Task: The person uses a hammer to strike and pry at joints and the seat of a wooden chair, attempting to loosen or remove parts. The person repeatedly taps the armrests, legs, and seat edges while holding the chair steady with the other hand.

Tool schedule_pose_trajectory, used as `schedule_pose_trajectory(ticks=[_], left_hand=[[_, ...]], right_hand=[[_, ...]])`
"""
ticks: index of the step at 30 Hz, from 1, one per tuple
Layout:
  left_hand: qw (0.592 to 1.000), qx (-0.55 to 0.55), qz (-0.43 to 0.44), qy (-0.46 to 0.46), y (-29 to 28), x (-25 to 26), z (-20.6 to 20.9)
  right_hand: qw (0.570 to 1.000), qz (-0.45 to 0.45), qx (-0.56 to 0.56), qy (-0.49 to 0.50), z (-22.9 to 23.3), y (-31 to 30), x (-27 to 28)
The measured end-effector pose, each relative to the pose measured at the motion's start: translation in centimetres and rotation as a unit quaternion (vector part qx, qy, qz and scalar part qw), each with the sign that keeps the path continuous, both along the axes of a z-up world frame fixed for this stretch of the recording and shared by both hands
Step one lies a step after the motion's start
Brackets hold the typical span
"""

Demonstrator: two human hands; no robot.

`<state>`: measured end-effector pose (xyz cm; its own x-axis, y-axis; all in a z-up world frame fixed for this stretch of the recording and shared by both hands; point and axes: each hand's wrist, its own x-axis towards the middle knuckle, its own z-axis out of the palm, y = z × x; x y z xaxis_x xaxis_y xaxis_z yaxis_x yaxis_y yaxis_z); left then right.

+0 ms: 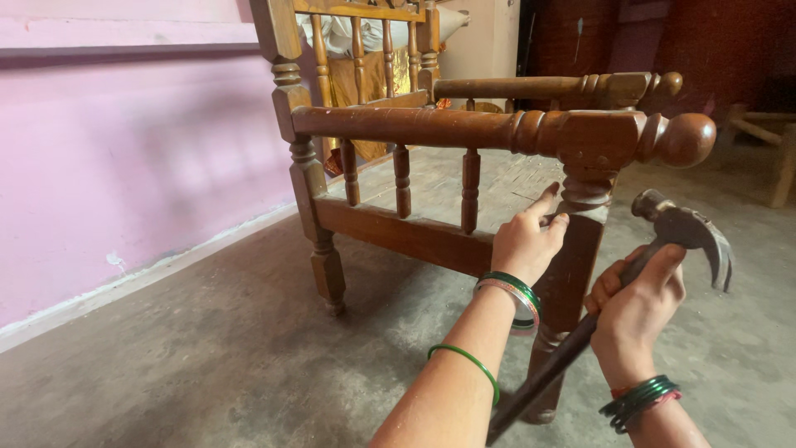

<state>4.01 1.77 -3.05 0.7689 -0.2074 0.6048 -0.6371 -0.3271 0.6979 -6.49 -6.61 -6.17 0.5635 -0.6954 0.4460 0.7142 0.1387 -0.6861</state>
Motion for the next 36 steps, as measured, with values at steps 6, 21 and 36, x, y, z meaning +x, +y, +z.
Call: schedule_pose_trajectory(ticks=[6, 21, 36], left_hand=[[0.999, 0.028, -0.040, -0.001, 0.3, 1.0, 0.0], [0.993, 0.075, -0.058, 0.074, 0.8, 1.0, 0.5], [0.993, 0.039, -0.097, 0.051, 1.1, 0.9, 0.4]], right_hand=[[0.981, 0.167, 0.077, 0.058, 1.1, -1.5, 1.1], [0.972, 0.179, 0.132, 0.069, 1.4, -1.5, 1.5], [0.966, 0.183, 0.178, 0.037, 1.3, -2.4, 1.3]])
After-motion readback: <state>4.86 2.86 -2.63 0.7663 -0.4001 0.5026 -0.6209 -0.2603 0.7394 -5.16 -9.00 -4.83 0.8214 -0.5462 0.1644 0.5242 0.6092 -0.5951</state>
